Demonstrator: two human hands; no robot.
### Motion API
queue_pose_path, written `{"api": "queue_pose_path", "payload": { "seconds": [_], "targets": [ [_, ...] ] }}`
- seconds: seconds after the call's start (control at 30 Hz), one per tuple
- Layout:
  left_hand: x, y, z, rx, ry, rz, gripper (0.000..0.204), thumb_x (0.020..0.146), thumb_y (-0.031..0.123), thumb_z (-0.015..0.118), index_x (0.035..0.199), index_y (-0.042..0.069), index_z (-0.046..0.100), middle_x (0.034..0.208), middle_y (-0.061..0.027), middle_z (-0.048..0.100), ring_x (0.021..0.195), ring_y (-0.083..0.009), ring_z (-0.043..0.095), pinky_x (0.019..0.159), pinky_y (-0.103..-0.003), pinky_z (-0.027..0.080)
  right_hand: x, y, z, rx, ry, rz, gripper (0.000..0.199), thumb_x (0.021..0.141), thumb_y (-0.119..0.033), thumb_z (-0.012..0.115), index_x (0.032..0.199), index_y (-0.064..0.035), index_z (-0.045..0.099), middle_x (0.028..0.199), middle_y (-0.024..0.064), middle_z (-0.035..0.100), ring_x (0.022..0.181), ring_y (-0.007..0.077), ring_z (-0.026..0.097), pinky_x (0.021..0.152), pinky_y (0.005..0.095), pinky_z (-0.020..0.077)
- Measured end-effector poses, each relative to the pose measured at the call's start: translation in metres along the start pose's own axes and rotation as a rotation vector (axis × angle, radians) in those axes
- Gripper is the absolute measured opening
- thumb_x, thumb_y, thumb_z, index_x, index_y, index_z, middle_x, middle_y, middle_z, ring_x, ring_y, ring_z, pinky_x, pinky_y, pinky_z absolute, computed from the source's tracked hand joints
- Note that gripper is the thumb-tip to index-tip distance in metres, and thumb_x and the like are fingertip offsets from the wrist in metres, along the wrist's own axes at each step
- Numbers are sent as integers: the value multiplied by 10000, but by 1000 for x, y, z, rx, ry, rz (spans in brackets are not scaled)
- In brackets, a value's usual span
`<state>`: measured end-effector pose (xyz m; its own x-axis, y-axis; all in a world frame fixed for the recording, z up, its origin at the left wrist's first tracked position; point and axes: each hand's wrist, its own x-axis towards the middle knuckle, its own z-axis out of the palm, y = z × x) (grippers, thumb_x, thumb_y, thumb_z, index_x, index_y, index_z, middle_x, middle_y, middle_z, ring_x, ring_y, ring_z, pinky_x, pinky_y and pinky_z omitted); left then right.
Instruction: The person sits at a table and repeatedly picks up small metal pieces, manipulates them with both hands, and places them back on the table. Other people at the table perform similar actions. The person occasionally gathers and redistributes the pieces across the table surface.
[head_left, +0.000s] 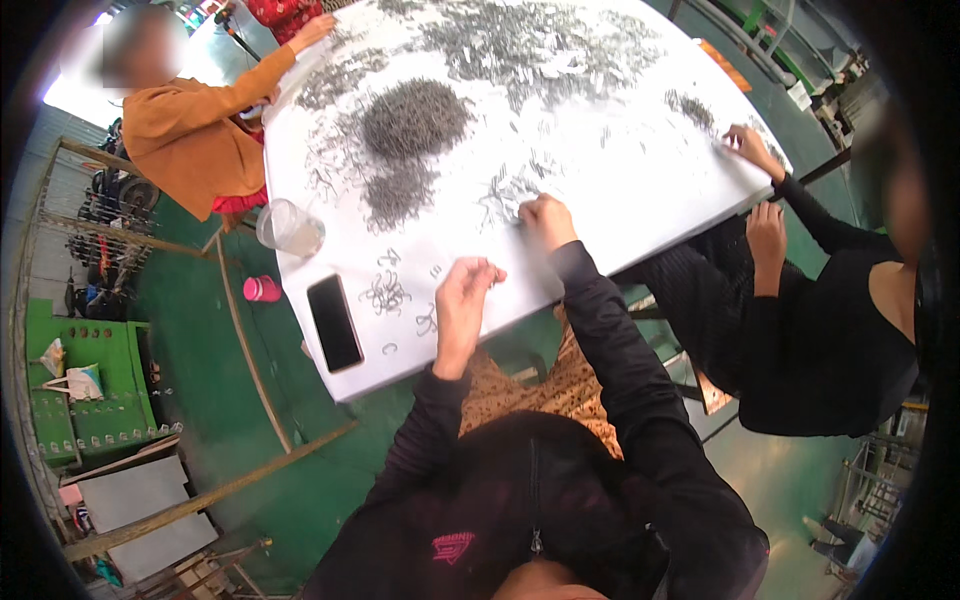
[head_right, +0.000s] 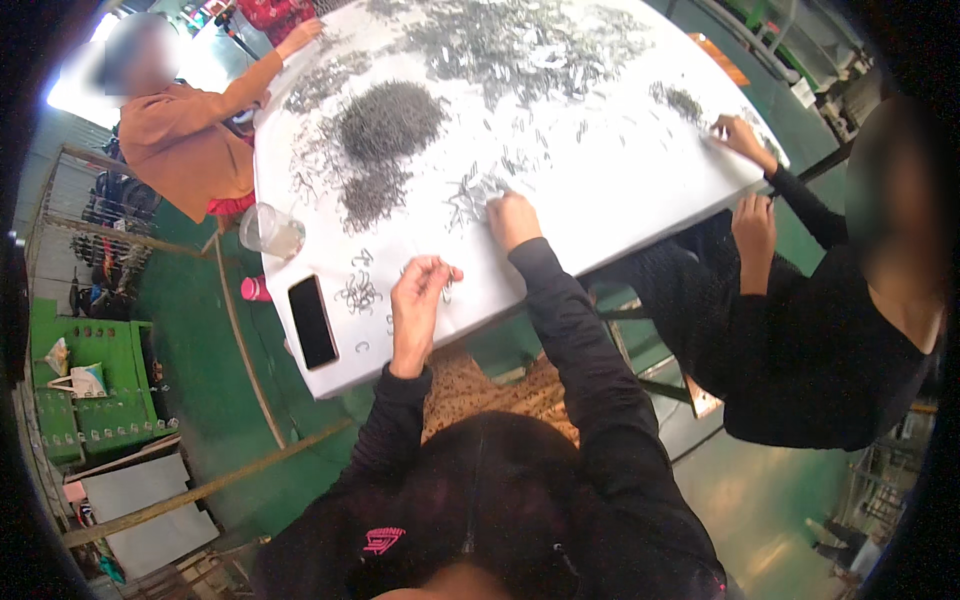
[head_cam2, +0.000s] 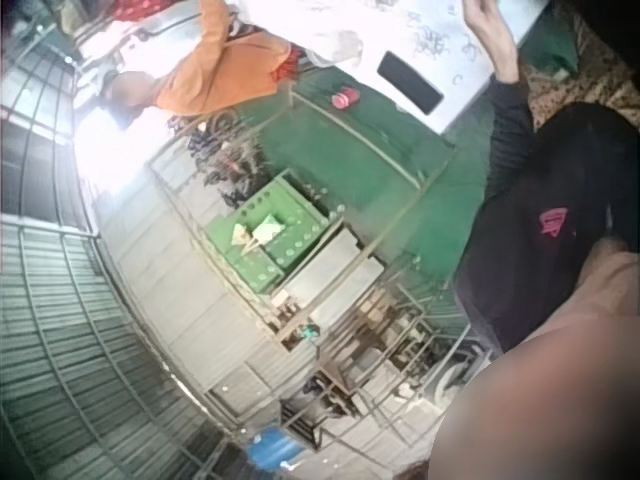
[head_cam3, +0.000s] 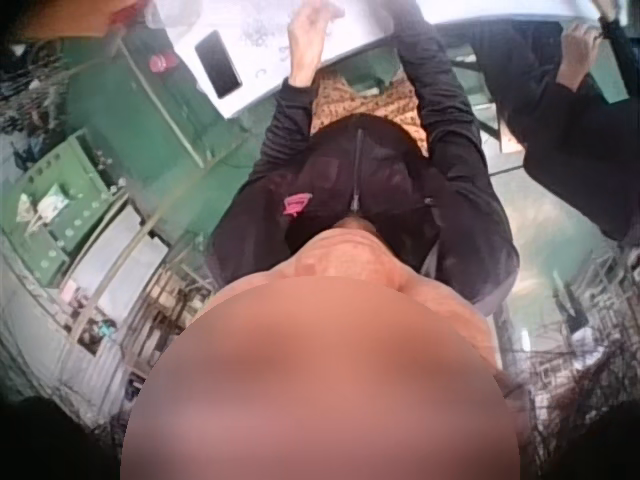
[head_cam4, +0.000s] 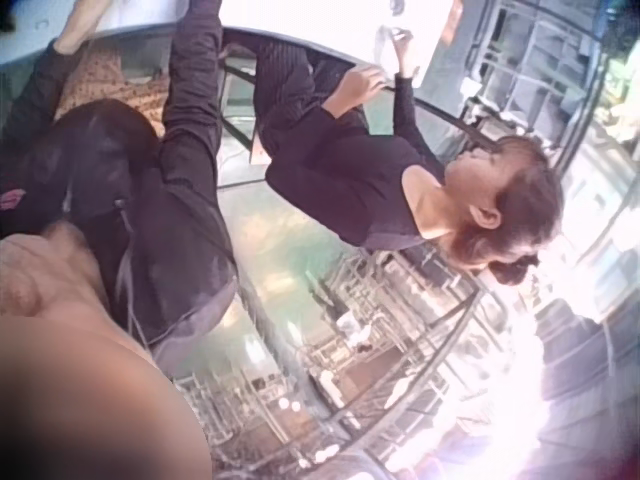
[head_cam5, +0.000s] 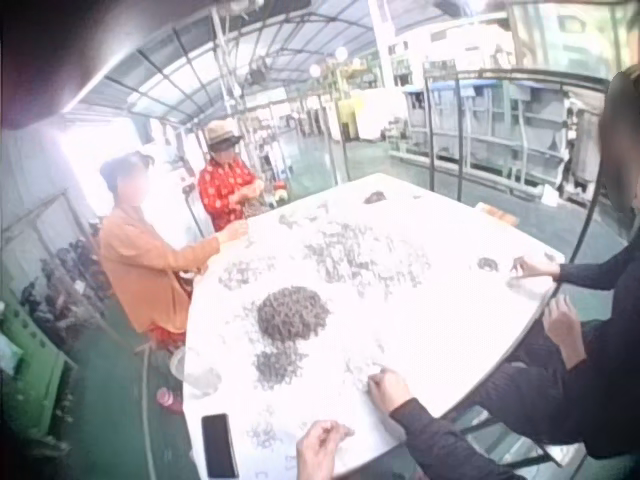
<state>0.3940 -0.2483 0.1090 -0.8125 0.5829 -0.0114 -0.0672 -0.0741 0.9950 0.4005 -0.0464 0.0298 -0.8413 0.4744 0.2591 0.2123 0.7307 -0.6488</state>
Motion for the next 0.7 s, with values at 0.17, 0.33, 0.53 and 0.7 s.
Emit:
{"api": "queue_pose_path", "payload": {
  "seconds": [0.17, 0.33, 0.53, 0.7],
  "targets": [
    [-9, 3, -2, 29, 25, -66, 105, 958, 113, 558, 971, 9, 568, 894, -68, 660, 855, -111, 606, 814, -256, 455, 20, 6, 31, -277, -84, -22, 118, 696, 52, 589, 792, 50, 657, 927, 238, 606, 918, 385, 603, 790, 426, 511],
    [-7, -2, -1, 76, -53, -4, 112, 935, 83, 579, 970, -23, 580, 874, -69, 663, 842, -128, 630, 787, -251, 479, 9, -13, -4, -30, -50, 15, 145, 757, -25, 583, 873, 43, 635, 851, 241, 636, 758, 358, 648, 705, 397, 522],
    [-5, -1, 14, 218, -152, 59, 133, 920, 88, 591, 979, -31, 602, 859, -87, 685, 833, -139, 663, 750, -262, 491, -54, -57, -66, 885, -43, 318, 143, 824, 51, 606, 966, 65, 613, 801, 64, 658, 707, 121, 657, 651, 254, 548],
    [-7, 7, 32, 323, -271, 119, 101, 908, 81, 595, 935, -15, 611, 846, -62, 689, 842, -129, 640, 783, -268, 487, -86, -73, -94, 893, 63, 303, 179, 820, 42, 632, 999, 43, 632, 819, 53, 663, 750, 91, 636, 686, 231, 523]
  ]
}}
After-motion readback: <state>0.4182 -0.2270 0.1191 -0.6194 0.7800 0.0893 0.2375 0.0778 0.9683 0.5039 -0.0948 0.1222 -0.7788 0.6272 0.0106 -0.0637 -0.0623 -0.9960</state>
